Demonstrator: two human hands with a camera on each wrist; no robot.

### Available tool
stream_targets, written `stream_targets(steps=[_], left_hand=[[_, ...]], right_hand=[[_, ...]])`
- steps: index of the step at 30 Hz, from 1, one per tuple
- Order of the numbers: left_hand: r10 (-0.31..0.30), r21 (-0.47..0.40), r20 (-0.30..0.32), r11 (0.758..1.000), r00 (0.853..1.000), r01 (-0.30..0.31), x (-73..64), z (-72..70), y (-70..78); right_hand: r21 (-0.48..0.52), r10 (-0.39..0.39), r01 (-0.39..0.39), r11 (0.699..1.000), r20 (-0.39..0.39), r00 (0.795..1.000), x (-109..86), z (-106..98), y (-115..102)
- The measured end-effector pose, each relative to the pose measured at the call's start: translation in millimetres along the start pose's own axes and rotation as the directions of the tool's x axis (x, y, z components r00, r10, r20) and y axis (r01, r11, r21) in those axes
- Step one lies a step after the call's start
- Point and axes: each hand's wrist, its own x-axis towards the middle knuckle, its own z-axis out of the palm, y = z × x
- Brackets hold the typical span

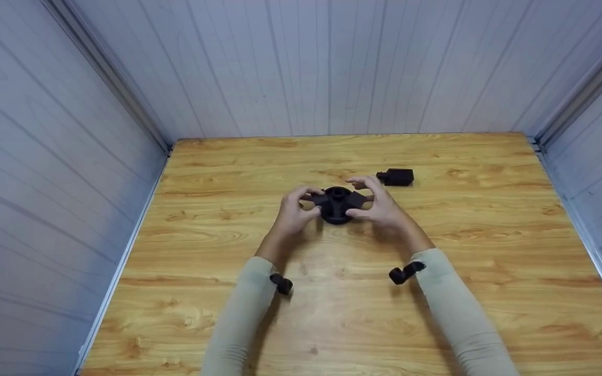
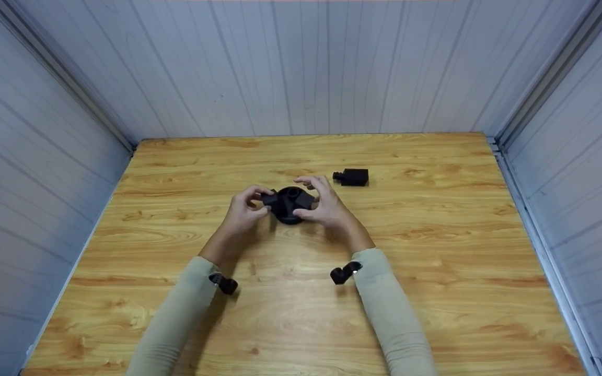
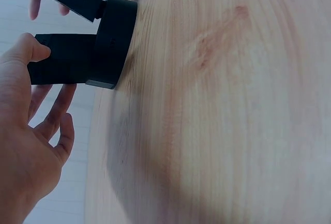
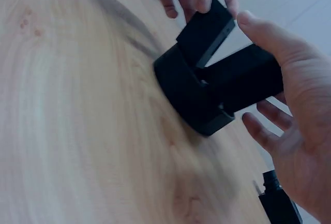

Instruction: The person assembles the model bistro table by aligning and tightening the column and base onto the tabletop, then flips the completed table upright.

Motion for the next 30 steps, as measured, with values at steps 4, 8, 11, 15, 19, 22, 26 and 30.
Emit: stream_targets(steps=[4,8,11,15,19,22,26,30], left_hand=[[0.001,-0.008,0.002,1.0,1.0,-0.001,-0.4,-0.2,0.4],[-0.005,-0.001,0.009,1.0,1.0,0.005,0.1,-0.5,-0.1],[-0.012,0.003,0.017,1.0,1.0,0.012,0.1,-0.6,-0.4],[-0.012,-0.004,0.016,1.0,1.0,0.012,-0.7,-0.3,0.4],[-0.007,-0.004,0.011,1.0,1.0,0.007,-0.5,0.7,0.1],[0.0,0.005,0.009,1.0,1.0,0.0,0.0,0.9,0.6],[0.012,0.007,0.005,1.0,1.0,-0.012,1.2,0.3,0.0],[0.015,0.004,0.003,1.0,1.0,-0.015,1.4,0.2,-1.3]], right_hand=[[0.057,-0.036,0.033,0.998,0.065,0.997,-0.9,-8,-1],[0.124,-0.035,0.02,0.992,0.123,0.992,-0.3,-12,0],[0.128,-0.015,-0.001,0.992,0.119,0.993,-0.1,-11,1],[0.057,-0.004,0.0,0.998,0.065,0.998,-0.5,-5,2],[-0.007,0.006,-0.006,1.0,-0.002,1.0,-1.1,4,2],[-0.02,0.017,-0.018,1.0,-0.038,0.999,-0.9,10,1],[-0.004,0.022,-0.022,1.0,-0.015,1.0,-1.6,9,1],[0.066,-0.002,-0.001,0.998,0.035,0.999,-4.1,4,3]])
